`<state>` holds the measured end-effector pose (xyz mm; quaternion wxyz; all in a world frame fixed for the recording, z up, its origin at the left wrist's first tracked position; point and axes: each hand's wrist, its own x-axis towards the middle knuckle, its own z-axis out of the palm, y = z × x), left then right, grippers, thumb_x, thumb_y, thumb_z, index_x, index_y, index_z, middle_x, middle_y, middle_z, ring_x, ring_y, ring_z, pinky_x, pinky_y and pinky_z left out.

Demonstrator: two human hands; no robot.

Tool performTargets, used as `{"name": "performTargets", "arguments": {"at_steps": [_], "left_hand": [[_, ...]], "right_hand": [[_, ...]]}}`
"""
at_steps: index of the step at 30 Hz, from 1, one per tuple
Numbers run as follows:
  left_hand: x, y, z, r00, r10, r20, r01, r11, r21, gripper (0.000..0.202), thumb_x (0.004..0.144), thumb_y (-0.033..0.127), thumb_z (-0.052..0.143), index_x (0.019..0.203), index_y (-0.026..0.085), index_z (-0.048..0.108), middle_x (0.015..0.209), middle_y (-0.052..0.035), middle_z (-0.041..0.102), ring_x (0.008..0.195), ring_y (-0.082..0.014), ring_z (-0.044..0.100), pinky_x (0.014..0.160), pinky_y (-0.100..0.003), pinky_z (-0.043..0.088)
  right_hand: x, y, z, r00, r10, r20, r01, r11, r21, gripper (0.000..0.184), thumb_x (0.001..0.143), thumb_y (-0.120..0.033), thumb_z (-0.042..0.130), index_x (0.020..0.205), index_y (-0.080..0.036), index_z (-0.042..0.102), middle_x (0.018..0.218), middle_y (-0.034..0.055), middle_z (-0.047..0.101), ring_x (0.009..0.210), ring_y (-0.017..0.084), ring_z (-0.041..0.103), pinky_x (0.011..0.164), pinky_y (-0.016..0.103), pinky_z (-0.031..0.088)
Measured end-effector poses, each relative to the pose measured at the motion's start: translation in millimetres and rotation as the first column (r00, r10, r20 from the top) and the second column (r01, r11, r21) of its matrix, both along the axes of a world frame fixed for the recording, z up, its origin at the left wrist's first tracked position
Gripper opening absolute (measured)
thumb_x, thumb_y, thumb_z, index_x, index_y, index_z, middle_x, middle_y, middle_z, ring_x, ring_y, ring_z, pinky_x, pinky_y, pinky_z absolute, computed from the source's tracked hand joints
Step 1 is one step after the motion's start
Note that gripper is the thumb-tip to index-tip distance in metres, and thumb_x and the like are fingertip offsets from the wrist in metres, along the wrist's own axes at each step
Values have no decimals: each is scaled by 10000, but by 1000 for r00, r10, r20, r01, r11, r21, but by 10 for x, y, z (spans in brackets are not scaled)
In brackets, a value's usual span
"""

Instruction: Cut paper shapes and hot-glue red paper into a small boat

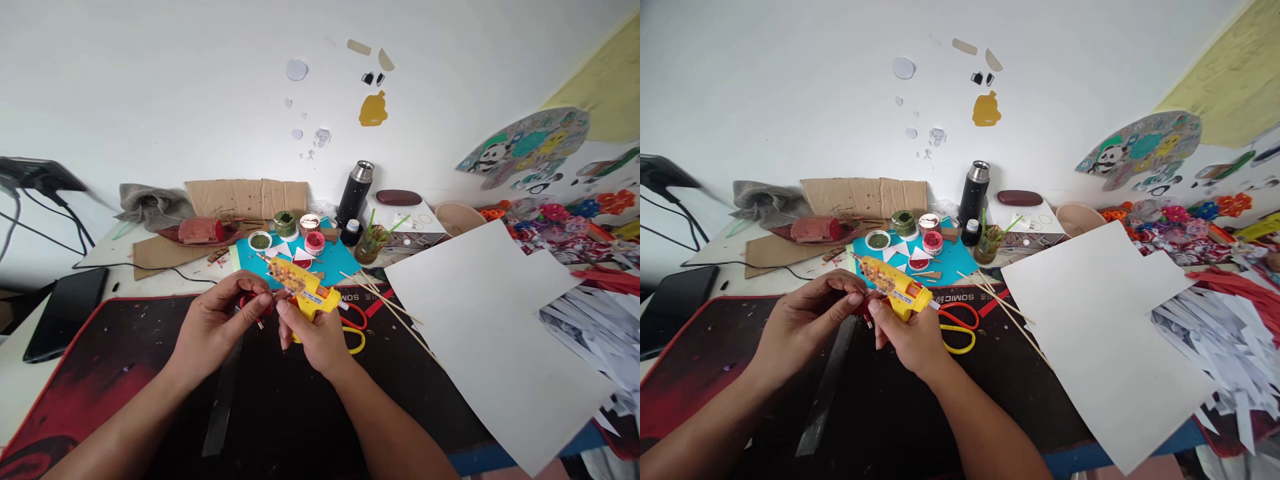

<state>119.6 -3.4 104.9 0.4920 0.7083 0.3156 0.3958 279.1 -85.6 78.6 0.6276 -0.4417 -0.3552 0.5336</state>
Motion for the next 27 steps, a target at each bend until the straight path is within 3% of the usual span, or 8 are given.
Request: {"name": "performTargets", "arguments": {"at_steps": [11,15,18,21,27], "left_hand": [[-2,12,35,1000,18,10,-18,1000,7,339,1034,543,742,880,242,767,937,-53,770,857,-223,719,778,-324,599],[-55,26,13,998,-32,51,32,999,-7,208,1018,469,786,962,270,810,987,-46,782,907,-221,740,822,-315,621],[-74,27,-9,996,-62,63,62,998,-5,99,973,378,852,1003,287,828,997,-36,787,928,-212,743,840,-303,625],[-63,17,-22,997,-50,64,49,999,16,84,955,337,872,1000,283,827,986,-32,790,906,-202,738,801,-291,612],[-33,0,-52,997,-37,61,35,999,35,64,975,304,845,1017,267,813,997,-28,781,858,-188,729,765,-301,603]], "right_hand": [[-8,-2,-18,1000,4,-5,-3,1000,10,478,931,-663,814,881,-206,683,545,-58,587,460,122,535,494,265,469],[-7,-6,-20,1000,-5,-4,6,1000,17,497,938,-657,814,804,-208,646,544,-51,587,462,115,547,492,255,456],[-1,-5,-13,1000,-1,-12,1,1000,9,490,924,-666,827,859,-206,673,560,-58,589,462,115,547,489,254,468],[5,0,-7,1000,3,-27,-3,1000,6,492,910,-680,835,940,-206,705,573,-69,586,462,113,537,487,251,475],[3,-1,-8,1000,-13,-21,13,1000,10,495,918,-677,830,878,-204,690,554,-69,570,458,108,537,490,242,471]]}}
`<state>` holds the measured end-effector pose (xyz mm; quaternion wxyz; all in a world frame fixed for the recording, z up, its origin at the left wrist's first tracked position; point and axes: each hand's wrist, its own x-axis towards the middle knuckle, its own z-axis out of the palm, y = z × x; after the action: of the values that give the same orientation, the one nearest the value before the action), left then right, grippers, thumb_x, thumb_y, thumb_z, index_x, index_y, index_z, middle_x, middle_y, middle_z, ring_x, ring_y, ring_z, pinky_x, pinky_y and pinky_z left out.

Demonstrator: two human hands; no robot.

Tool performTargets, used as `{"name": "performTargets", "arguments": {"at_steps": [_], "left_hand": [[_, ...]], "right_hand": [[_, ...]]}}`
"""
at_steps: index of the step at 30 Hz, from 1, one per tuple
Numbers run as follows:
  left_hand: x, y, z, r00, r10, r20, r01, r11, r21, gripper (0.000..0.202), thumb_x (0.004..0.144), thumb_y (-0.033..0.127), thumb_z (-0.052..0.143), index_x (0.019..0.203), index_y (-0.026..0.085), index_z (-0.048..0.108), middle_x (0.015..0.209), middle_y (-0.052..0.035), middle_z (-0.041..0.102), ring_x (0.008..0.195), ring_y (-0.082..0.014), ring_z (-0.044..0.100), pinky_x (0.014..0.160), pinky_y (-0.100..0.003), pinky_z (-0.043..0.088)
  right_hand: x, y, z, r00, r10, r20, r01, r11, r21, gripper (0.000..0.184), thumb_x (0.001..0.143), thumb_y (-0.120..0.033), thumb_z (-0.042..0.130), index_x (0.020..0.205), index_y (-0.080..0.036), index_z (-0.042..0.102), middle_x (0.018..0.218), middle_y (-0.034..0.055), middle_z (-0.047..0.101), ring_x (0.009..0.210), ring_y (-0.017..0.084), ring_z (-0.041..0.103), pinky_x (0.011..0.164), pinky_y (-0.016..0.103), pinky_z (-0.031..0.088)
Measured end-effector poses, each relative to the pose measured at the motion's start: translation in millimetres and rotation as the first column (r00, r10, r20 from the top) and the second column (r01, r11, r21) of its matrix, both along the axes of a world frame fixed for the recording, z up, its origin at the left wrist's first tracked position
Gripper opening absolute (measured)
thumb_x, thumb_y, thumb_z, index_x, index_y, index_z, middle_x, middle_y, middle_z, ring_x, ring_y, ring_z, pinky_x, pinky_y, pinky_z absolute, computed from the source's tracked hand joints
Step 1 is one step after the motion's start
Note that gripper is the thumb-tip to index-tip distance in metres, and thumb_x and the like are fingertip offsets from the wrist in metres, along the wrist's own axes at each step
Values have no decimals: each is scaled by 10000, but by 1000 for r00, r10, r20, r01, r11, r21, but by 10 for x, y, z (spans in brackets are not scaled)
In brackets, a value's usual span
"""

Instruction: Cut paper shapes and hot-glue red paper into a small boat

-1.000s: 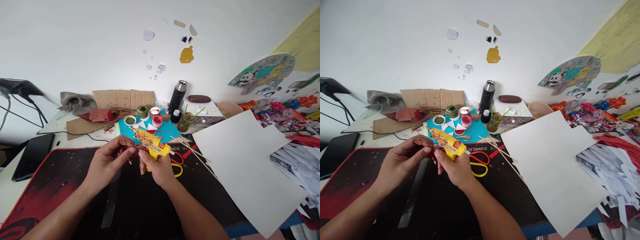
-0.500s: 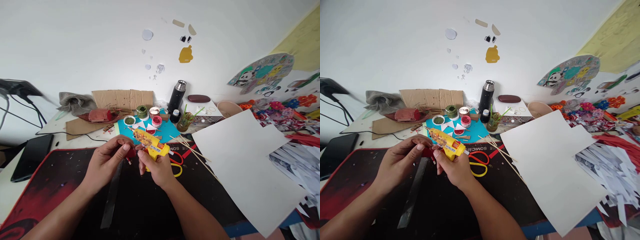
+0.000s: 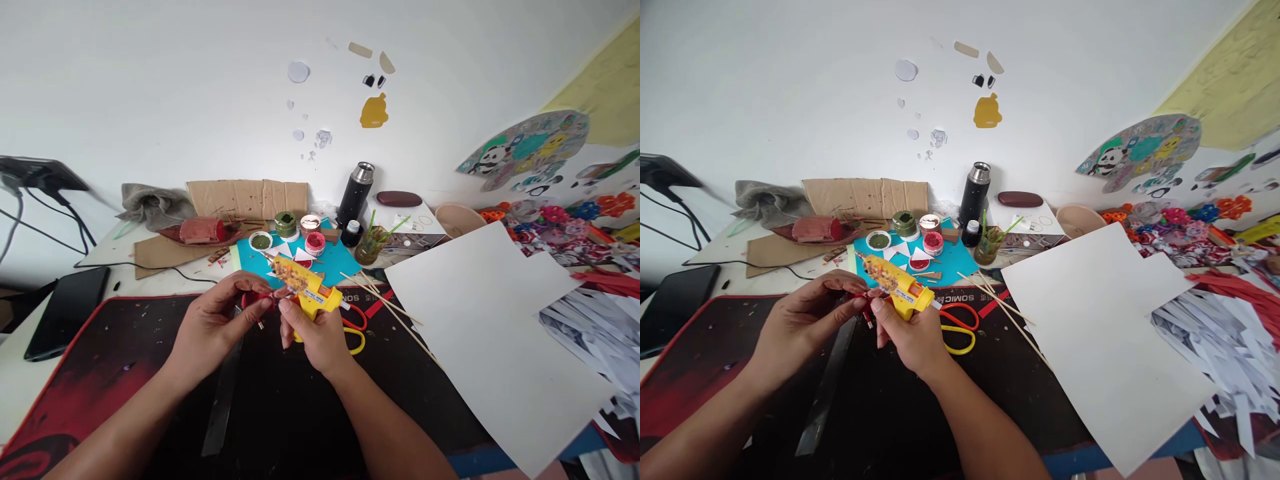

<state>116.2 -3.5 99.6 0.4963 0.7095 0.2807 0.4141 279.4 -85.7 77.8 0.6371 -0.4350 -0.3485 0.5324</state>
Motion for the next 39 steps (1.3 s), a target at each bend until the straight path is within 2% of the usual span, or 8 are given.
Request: {"name": "performTargets", "arguments": {"at_steps": [4,8,12,16,23,39], "left_hand": [[13,-5,-16,999,26,-21,-24,998,61,54,980,274,827,1030,270,806,1010,-23,781,866,-187,729,726,-290,593],[18,-18,-3,995,66,-78,-53,986,159,39,987,251,807,1019,272,797,994,-15,783,897,-191,732,779,-304,584],[9,-35,-9,989,87,-117,-61,975,215,72,988,252,801,1052,284,795,1011,-4,789,912,-188,738,808,-306,577],[-8,-43,-62,984,118,-130,-90,976,200,116,979,282,817,1091,286,786,1021,-1,793,920,-190,747,812,-304,582],[-34,-36,-116,980,141,-137,-118,979,164,199,963,360,842,1123,269,766,1068,-29,800,973,-226,773,839,-338,609],[-45,-45,-153,985,106,-135,-91,989,114,254,959,389,844,1175,291,755,1127,-47,796,1037,-248,791,942,-377,649]], "right_hand": [[-6,-3,-1,999,-35,-17,35,999,-5,494,905,-674,839,917,-200,701,552,-74,571,444,109,535,478,241,477],[1,10,-11,995,-95,-30,95,995,-4,476,905,-651,848,951,-199,707,545,-77,573,439,110,545,485,241,476],[14,25,-30,992,-126,-9,126,992,-3,486,914,-645,840,806,-210,654,531,-59,569,444,115,556,488,246,478],[14,19,-38,996,-85,14,85,996,-12,514,919,-640,835,726,-211,627,537,-48,570,460,112,569,500,245,488],[14,19,-19,998,-53,-14,53,999,4,459,917,-624,841,1014,-186,744,558,-81,570,444,106,548,483,236,479],[9,21,-12,997,-58,-44,58,998,10,455,900,-624,856,1006,-206,709,557,-93,564,437,113,546,472,253,484]]}}
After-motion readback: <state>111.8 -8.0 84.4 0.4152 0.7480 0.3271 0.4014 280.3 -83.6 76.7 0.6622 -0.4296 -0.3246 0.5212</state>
